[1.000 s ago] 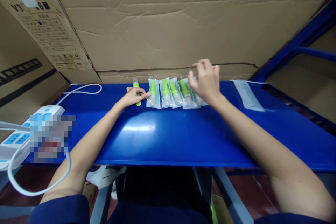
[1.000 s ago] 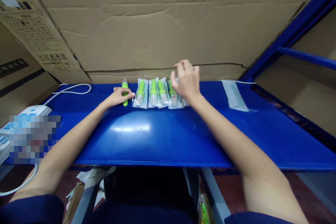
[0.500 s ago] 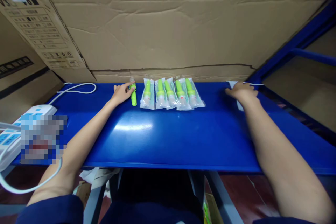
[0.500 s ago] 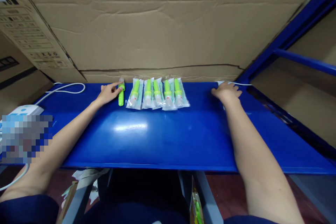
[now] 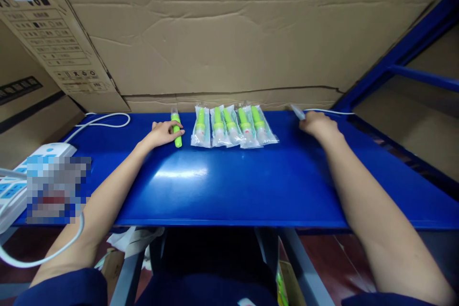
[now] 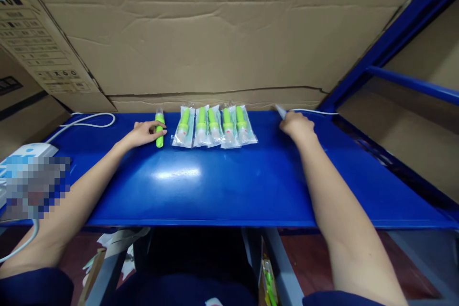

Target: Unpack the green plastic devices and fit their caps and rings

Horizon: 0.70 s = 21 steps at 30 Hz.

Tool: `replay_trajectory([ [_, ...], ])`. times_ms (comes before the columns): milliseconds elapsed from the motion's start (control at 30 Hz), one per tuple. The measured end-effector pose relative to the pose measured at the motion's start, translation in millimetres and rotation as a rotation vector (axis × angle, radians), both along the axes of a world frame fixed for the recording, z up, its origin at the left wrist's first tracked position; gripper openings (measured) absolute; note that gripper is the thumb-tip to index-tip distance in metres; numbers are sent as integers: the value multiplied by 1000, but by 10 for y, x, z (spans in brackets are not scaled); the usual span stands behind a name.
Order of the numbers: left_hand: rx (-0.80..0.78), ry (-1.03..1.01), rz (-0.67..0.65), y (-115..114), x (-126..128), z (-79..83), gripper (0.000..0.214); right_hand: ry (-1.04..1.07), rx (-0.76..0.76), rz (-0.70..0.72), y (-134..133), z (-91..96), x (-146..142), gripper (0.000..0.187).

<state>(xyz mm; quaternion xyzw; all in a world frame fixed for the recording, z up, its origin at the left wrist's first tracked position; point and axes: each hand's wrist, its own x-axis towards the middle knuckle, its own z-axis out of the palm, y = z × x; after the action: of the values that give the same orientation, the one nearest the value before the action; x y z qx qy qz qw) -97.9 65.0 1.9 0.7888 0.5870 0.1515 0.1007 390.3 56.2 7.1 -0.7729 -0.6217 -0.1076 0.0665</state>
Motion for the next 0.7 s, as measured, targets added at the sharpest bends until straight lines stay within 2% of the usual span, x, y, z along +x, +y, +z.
replay_trajectory([
  [67,-48,-142,-18,27,-51,-15,46,7,-82,-39,-50,43,-244,36],
  [167,-105,-362,-47,66,-116,-26,49,-9,-154,12,-210,163,-661,38],
  [333,-110,-485,-43,31,-121,78,46,-64,-23,95,-524,359,-1149,37],
  [433,-89,-519,-66,-44,-77,178,43,-88,61,315,-595,339,-1304,41],
  [567,-12,-586,-39,-109,-5,243,39,-101,224,743,-550,131,-1426,60],
  [633,40,-613,-10,-109,24,232,40,-128,254,835,-509,15,-1445,66],
  [700,100,-641,9,-98,48,206,40,-131,275,839,-476,-67,-1443,65],
])
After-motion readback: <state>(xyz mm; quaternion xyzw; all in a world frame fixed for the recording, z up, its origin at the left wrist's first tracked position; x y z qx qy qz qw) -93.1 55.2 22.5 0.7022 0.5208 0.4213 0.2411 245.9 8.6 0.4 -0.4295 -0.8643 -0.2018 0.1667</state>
